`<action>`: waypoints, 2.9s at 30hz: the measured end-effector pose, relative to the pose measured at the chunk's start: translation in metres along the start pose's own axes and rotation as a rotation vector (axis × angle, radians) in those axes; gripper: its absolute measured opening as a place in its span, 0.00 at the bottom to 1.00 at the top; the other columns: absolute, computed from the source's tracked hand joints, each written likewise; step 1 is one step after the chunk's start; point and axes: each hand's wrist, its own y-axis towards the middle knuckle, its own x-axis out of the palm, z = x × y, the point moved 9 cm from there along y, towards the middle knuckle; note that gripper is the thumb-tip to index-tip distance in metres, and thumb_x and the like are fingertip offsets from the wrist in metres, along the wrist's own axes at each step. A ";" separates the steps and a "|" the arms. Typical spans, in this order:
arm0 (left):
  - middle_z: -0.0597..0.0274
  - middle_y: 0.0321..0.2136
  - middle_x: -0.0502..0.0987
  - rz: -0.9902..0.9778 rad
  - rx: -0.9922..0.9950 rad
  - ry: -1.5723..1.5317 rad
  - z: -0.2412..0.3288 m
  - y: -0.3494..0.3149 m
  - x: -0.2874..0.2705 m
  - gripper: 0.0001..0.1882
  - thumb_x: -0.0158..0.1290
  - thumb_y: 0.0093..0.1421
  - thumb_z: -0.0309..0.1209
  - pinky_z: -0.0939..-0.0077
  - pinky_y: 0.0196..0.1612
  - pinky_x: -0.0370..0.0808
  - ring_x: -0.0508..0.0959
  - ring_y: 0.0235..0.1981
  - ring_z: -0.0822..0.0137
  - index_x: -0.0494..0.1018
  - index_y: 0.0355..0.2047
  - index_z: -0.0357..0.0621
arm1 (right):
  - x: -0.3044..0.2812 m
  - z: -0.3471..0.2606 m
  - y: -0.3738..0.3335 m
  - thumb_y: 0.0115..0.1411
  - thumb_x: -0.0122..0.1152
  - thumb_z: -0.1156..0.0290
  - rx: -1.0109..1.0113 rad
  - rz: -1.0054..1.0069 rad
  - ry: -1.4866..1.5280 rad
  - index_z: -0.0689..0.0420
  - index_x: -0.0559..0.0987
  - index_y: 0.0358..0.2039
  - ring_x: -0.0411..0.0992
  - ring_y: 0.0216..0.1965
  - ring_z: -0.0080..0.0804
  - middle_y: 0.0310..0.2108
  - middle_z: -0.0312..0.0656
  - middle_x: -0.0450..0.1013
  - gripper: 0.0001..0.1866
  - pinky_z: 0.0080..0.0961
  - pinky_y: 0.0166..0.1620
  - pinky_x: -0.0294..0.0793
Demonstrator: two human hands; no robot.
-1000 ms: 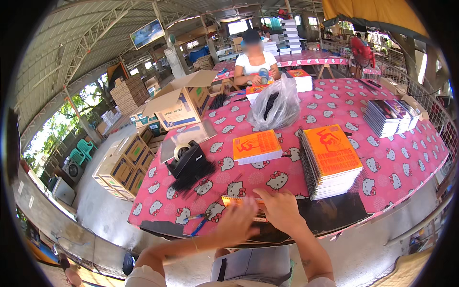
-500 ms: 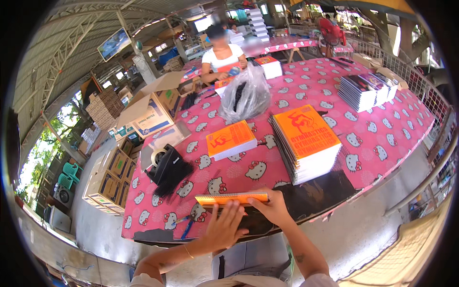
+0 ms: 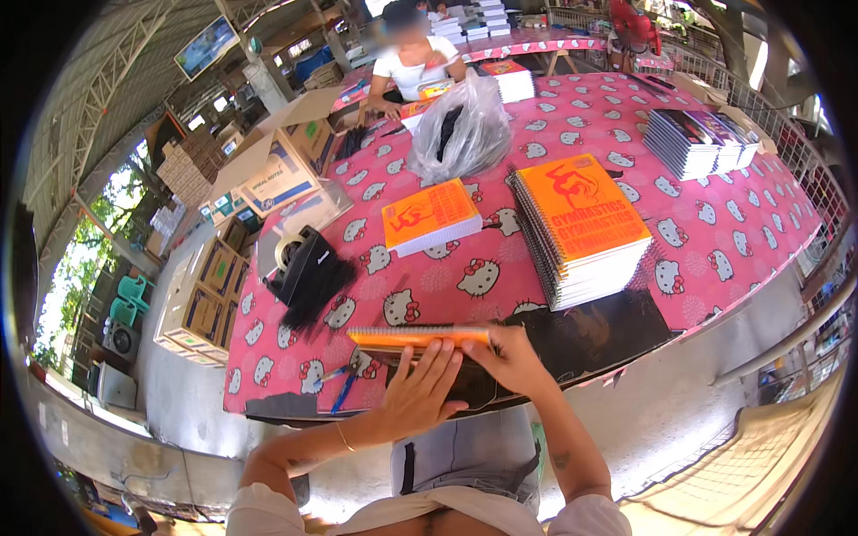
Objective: The person tapes black plastic spines onto the edges of notebooks and then stacks the taped books onto a pile on the table.
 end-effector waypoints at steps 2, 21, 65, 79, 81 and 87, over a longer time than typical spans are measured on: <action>0.34 0.70 0.58 -0.066 -0.121 0.065 -0.023 0.036 -0.019 0.53 0.57 0.55 0.61 0.32 0.70 0.50 0.56 0.73 0.40 0.60 0.67 0.28 | 0.007 -0.010 -0.001 0.67 0.63 0.70 -0.004 -0.068 -0.117 0.60 0.83 0.49 0.64 0.23 0.17 0.24 0.38 0.75 0.13 0.22 0.28 0.66; 0.33 0.72 0.54 0.066 -0.033 -0.190 -0.003 0.021 -0.017 0.45 0.46 0.69 0.56 0.36 0.72 0.44 0.53 0.75 0.39 0.56 0.69 0.25 | 0.006 -0.018 0.004 0.62 0.68 0.73 0.064 -0.052 -0.225 0.63 0.83 0.43 0.69 0.22 0.26 0.24 0.47 0.76 0.10 0.28 0.28 0.71; 0.44 0.58 0.70 0.267 0.200 -0.903 -0.014 0.381 -0.064 0.30 0.53 0.70 0.51 0.66 0.59 0.69 0.74 0.55 0.51 0.67 0.70 0.59 | -0.222 -0.128 0.030 0.68 0.58 0.75 -0.378 0.572 0.697 0.62 0.65 0.65 0.72 0.61 0.39 0.61 0.47 0.71 0.27 0.38 0.62 0.74; 0.46 0.53 0.78 0.234 -0.025 -0.703 -0.128 0.308 0.031 0.19 0.60 0.66 0.40 0.58 0.57 0.75 0.78 0.54 0.48 0.79 0.51 0.42 | -0.135 -0.088 0.027 0.63 0.62 0.55 -0.286 0.476 -1.325 0.58 0.79 0.55 0.67 0.64 0.42 0.58 0.43 0.75 0.26 0.53 0.67 0.58; 0.48 0.46 0.80 0.158 0.102 -0.411 -0.152 0.251 0.055 0.15 0.61 0.63 0.36 0.56 0.51 0.78 0.81 0.47 0.48 0.80 0.46 0.39 | -0.134 -0.088 0.029 0.62 0.63 0.55 -0.312 0.485 -1.314 0.58 0.80 0.54 0.69 0.63 0.41 0.57 0.42 0.76 0.25 0.54 0.67 0.58; 0.45 0.41 0.80 0.155 -0.112 -0.131 -0.217 0.140 0.128 0.13 0.57 0.63 0.28 0.54 0.52 0.76 0.80 0.45 0.43 0.79 0.47 0.40 | -0.129 -0.091 0.037 0.60 0.63 0.57 -0.307 0.473 -1.314 0.58 0.80 0.53 0.69 0.62 0.41 0.56 0.42 0.77 0.25 0.55 0.67 0.57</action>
